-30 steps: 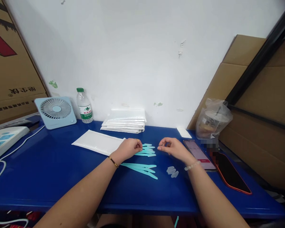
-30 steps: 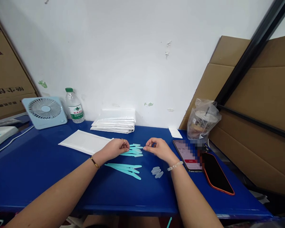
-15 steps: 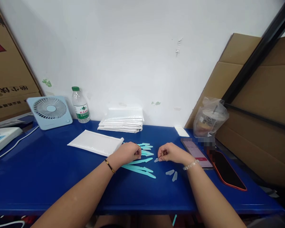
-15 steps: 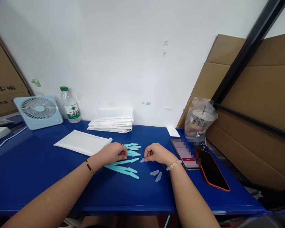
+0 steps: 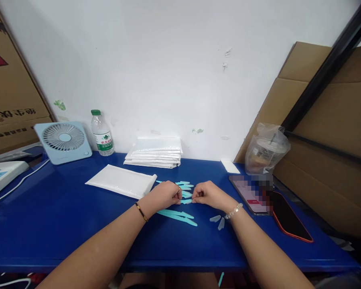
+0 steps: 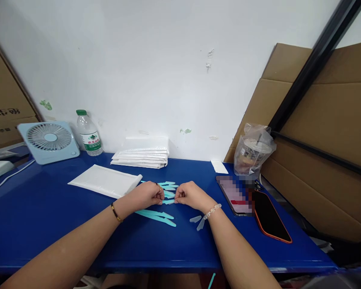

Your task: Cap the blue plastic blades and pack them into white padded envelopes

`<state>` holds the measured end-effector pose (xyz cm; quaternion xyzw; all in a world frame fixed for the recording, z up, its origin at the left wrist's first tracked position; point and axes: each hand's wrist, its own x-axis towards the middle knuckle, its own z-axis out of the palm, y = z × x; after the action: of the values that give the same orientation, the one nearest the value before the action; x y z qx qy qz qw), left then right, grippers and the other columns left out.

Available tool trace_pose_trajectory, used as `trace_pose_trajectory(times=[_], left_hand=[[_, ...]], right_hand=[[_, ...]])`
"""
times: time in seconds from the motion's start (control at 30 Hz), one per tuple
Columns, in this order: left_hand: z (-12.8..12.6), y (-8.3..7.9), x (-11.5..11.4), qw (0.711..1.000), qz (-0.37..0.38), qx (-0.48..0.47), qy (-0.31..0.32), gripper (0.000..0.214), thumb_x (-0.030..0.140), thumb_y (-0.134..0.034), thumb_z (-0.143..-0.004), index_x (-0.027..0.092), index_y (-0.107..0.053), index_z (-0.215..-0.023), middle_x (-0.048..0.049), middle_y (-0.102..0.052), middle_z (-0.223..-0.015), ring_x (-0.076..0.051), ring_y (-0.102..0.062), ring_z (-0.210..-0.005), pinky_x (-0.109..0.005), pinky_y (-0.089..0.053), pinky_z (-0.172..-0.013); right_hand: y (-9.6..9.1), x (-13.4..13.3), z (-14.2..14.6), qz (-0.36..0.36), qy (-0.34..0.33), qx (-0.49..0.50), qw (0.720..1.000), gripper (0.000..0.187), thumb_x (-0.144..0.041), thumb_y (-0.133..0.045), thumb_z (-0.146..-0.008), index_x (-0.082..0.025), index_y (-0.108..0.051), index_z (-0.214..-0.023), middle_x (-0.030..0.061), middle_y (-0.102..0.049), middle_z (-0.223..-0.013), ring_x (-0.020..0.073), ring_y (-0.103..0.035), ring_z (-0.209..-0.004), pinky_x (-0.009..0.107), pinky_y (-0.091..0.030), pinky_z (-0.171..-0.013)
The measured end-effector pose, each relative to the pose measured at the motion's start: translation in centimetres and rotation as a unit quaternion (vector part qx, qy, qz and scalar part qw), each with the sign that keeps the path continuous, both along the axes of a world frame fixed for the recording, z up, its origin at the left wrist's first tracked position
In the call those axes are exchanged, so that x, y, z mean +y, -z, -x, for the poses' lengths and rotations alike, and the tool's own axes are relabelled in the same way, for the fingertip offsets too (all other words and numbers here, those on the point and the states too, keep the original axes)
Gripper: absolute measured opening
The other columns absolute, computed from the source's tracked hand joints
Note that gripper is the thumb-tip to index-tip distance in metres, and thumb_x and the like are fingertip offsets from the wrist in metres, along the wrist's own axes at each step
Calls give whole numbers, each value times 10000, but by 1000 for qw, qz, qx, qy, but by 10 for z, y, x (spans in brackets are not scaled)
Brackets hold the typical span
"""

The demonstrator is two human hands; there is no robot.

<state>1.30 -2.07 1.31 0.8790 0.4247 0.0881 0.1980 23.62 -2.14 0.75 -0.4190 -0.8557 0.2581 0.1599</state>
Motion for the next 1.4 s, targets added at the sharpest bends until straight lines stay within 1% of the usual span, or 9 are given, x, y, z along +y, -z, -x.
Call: trace_pose_trajectory(times=[0.33, 0.5, 0.6, 0.67, 0.77, 0.83, 1.03, 1.17, 1.4], left_hand=[[-4, 6, 4, 1000, 12, -21, 3, 103, 196, -613, -709, 200, -688, -778, -4, -676, -731, -135, -591, -663, -208, -388, -578], [7, -13, -2, 998, 6, -62, 2, 212, 330, -648, -711, 186, -664, -866, -24, -654, -849, -146, -590, -745, -210, -412, -632], [16, -23, -7, 994, 77, -59, 41, 255, 398, -642, -712, 194, -665, -865, -10, -655, -811, -136, -594, -719, -196, -406, -585], [17, -23, -8, 992, 109, -23, 55, 249, 385, -673, -679, 198, -677, -843, -3, -657, -754, -131, -590, -675, -191, -384, -537], [14, -17, -8, 994, 98, 9, 53, 163, 331, -656, -692, 201, -684, -786, 2, -658, -711, -122, -578, -633, -196, -365, -521], [10, -12, -8, 997, 71, 12, 38, 128, 316, -621, -722, 205, -681, -747, 0, -662, -712, -124, -572, -633, -204, -361, -524], [2, -11, -10, 999, 42, 9, -4, 103, 310, -626, -716, 218, -673, -712, -1, -666, -715, -138, -564, -644, -213, -345, -519], [1, -10, -11, 999, 46, 15, -10, 108, 314, -624, -715, 219, -675, -724, -1, -670, -718, -139, -560, -633, -214, -339, -512], [-7, 0, -10, 1000, 23, 3, -4, 81, 259, -618, -713, 207, -679, -722, -10, -674, -738, -140, -566, -658, -212, -335, -529]], right_hand=[[5, 1, 8, 44, 23, 16, 999, 123, -274, -635, -736, -165, -690, -724, 4, -644, -614, 116, -569, -554, 195, -391, -503], [-18, -6, -17, 45, 16, 34, 998, 226, -365, -699, -682, -159, -693, -772, 18, -646, -701, 121, -560, -605, 205, -417, -545], [-33, -12, -39, 99, -36, -5, 994, 262, -387, -720, -650, -161, -711, -782, 29, -652, -763, 113, -552, -610, 203, -419, -551], [-36, -14, -47, 138, -58, -43, 988, 289, -390, -746, -607, -157, -721, -776, 27, -649, -738, 110, -549, -588, 198, -410, -526], [-30, -12, -45, 163, -67, -76, 981, 289, -388, -766, -566, -152, -721, -727, 25, -648, -687, 118, -561, -578, 198, -407, -514], [-23, -9, -39, 162, -55, -69, 983, 261, -386, -746, -597, -154, -716, -711, 23, -651, -666, 122, -570, -579, 204, -421, -529], [-12, -6, -25, 181, 38, 3, 983, 273, -410, -688, -661, -146, -684, -731, 13, -622, -590, 129, -586, -540, 220, -476, -507], [-10, -8, -17, 193, 30, 25, 980, 261, -394, -689, -664, -144, -681, -737, 22, -639, -607, 147, -625, -571, 233, -511, -532], [-4, -13, 6, 178, 21, 53, 982, 222, -365, -660, -694, -143, -670, -708, 19, -645, -598, 151, -642, -575, 233, -515, -547]])
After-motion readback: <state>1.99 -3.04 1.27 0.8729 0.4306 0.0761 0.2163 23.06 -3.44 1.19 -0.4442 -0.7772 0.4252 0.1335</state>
